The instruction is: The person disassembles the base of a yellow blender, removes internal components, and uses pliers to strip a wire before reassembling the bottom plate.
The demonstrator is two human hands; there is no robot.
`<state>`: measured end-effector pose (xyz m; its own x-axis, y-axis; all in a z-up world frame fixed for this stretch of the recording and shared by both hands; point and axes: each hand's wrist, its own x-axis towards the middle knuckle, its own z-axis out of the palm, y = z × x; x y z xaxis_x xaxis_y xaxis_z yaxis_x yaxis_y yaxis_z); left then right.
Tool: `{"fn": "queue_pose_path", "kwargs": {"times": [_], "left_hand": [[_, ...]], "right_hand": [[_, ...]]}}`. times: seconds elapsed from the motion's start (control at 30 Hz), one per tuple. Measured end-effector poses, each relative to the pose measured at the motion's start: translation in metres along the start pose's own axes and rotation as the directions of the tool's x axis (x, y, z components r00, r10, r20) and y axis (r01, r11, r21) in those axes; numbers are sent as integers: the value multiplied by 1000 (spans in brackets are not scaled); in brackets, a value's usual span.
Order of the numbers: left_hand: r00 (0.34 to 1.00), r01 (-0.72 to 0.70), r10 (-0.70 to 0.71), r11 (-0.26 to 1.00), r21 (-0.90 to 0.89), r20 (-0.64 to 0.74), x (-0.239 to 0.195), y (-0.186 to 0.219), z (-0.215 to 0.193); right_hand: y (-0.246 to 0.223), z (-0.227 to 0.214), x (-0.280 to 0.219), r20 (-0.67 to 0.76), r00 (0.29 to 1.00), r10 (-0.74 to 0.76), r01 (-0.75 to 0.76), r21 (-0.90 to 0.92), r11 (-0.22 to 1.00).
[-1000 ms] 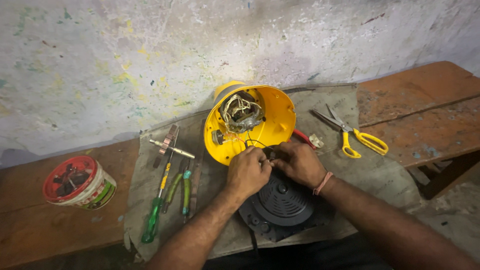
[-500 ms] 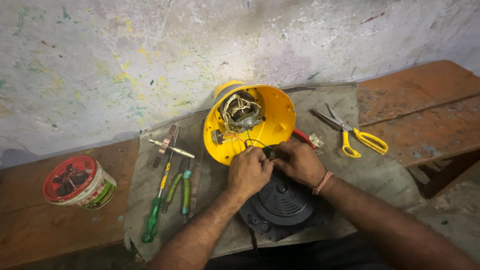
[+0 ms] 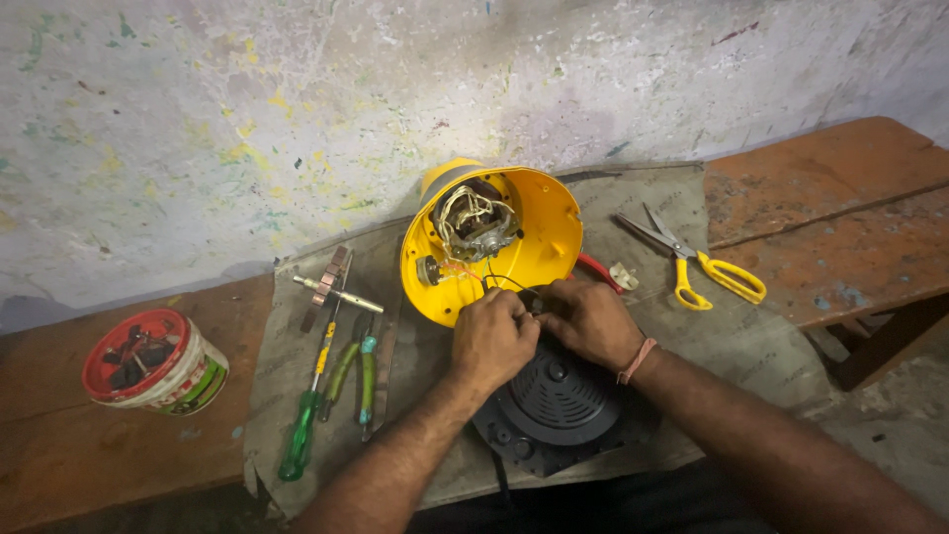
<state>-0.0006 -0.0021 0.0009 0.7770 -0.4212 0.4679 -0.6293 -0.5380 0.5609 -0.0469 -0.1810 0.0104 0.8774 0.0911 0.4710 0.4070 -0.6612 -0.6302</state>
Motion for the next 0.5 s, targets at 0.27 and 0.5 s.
{"fn": "queue_pose_path", "kwargs": {"times": [0.27,0.5], "left_hand": [[999,-37,37,999,1,12,-2,1,-1],[972,-231,221,964,-134,-83,-9,0,-9]], "right_hand": [[-3,-2,0,27,999,27,-28,27,999],[-1,1,0,-1,1000,-3,3,12,1000]]}}
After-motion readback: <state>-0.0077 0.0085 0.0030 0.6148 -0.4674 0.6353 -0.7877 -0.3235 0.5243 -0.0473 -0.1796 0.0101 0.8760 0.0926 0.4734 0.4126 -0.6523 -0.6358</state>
